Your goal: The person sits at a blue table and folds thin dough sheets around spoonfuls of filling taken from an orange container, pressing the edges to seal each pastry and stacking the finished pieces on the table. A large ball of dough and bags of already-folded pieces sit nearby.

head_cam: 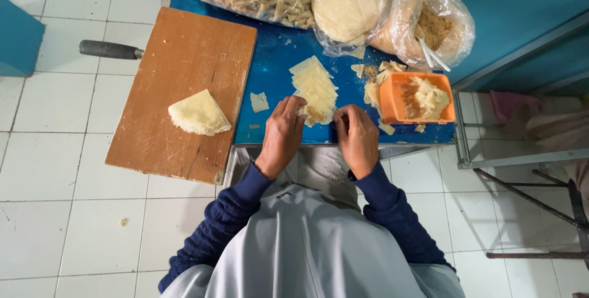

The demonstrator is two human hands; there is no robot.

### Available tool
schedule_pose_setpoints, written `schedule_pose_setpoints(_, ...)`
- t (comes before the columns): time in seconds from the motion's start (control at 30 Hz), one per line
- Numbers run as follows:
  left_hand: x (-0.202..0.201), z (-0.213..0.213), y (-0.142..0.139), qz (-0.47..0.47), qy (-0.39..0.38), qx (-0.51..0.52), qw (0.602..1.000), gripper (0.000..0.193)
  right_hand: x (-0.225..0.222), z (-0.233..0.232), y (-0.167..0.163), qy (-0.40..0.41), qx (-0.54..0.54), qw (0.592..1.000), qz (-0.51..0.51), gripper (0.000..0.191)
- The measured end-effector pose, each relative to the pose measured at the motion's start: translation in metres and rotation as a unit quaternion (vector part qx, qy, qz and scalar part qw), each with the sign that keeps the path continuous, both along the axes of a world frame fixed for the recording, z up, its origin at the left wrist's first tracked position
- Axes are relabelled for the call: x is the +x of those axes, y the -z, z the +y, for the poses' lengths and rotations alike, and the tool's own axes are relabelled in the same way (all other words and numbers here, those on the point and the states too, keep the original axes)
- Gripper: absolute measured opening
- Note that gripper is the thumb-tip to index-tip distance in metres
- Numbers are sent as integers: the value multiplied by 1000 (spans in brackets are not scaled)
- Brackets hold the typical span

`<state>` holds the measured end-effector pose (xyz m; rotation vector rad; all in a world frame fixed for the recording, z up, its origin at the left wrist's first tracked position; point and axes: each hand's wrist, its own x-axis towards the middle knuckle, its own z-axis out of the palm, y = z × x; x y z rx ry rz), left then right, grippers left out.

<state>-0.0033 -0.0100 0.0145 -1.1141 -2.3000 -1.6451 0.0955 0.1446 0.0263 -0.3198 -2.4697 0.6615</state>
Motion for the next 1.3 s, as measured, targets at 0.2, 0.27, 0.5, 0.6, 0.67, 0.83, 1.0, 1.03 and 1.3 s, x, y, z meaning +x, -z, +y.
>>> schedule_pose_setpoints(0.2, -5, 7, 0, -13, 12, 6, 1000, 25, -4, -7, -5, -58, -25, 997, 41, 18)
schedule_pose_setpoints(0.27, -7, 8, 0, -30, 24, 9, 999, 27, -4, -7, -6, -80, -17, 996, 37, 23)
schedule_pose_setpoints(0.5, -9, -3, 1, -12, 106, -29, 994, 45, -3, 3, 1, -115, 58, 991, 22, 18)
schedule_pose_setpoints(0.6, -10, -5, -1, 39, 113, -57, 991, 49, -7, 7, 4, -114, 69, 991, 32, 10)
schedule_pose_setpoints(0.67, -9, -5, -1, 40, 114, -74, 990, 49, -10, 9, 6, -103, 55, 993, 25, 8)
schedule_pose_setpoints(0.83, -12, -1, -1, 112, 104, -58, 986, 21, -17, 8, 7, -81, 1, 996, 32, 6)
schedule_pose_setpoints(1.0, -17, 7, 0, 118, 49, -56, 990, 8, -26, 5, 6, -59, -21, 998, 7, 5)
schedule_pose_setpoints(1.03, -19, 9, 0, 137, 38, -60, 988, 7, -27, 4, 6, -60, -5, 998, 14, 5)
schedule_pose_setpoints(1.3, -24, 17, 0, 99, 49, -90, 990, 9, -26, -1, 6, -93, 67, 993, 40, 11)
